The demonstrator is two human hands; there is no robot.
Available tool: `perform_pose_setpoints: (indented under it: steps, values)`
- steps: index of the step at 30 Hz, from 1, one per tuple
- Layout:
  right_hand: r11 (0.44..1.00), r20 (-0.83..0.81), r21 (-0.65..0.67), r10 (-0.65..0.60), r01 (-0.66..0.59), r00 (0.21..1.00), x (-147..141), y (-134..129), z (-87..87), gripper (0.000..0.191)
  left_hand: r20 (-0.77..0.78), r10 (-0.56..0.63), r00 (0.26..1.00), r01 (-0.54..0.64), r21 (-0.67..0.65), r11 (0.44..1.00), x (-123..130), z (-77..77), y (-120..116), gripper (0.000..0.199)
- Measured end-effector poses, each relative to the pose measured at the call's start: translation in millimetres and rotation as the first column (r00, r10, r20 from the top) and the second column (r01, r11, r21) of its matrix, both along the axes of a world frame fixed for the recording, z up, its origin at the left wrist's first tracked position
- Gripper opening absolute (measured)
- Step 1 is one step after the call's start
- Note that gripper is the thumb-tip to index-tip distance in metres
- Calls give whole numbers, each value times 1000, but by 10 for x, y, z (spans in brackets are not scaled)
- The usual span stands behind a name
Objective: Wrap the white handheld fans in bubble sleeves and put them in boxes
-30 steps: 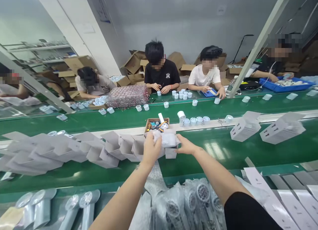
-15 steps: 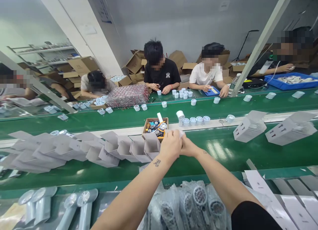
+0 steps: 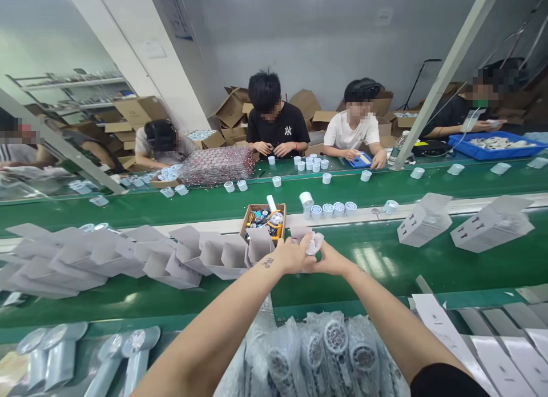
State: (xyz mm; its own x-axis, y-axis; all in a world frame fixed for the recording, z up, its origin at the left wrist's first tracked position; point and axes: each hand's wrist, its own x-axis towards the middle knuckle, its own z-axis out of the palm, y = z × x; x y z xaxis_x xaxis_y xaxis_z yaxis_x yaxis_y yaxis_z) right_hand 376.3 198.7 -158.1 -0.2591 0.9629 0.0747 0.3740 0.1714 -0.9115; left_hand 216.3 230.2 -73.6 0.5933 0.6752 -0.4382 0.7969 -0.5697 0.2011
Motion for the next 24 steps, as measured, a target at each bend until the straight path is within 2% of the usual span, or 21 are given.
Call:
perform_pose_setpoints:
  steps: [2, 5, 10, 13, 17, 19, 22, 24]
  values:
    - [998, 55, -9, -55, 56, 997, -17, -5, 16, 74, -68, -75, 995, 75, 6, 997, -85, -60, 94, 88]
    - [992, 158, -40, -110, 117, 981, -47, 11, 45, 58, -88, -186, 978, 188, 4, 982, -144, -135, 229, 94]
    - [990, 268, -67, -101, 123, 958, -45, 14, 126, 47, -47, -181, 982, 182, 24, 983, 2, -162, 293, 80]
    - [986, 310, -65, -124, 152, 942, 57, 20, 194, 50, -14, -192, 981, 192, 33, 981, 111, -84, 327, 70]
    - [979, 373, -73, -151, 191, 915, 333, 59, 268, 59, 202, -216, 955, 208, 60, 976, 191, 60, 444, 57]
    - [977, 414, -82, -146, 196, 899, 497, 55, 304, 61, 211, -229, 950, 223, 51, 974, 204, 140, 428, 44]
    - [972, 472, -79, -158, 220, 868, 778, -8, 394, 67, 146, -304, 941, 312, -31, 950, 107, 297, 191, 27]
    - [960, 513, -58, -205, 273, 833, 1032, -55, 472, 69, 282, -279, 918, 314, -86, 945, -68, 407, -76, 23]
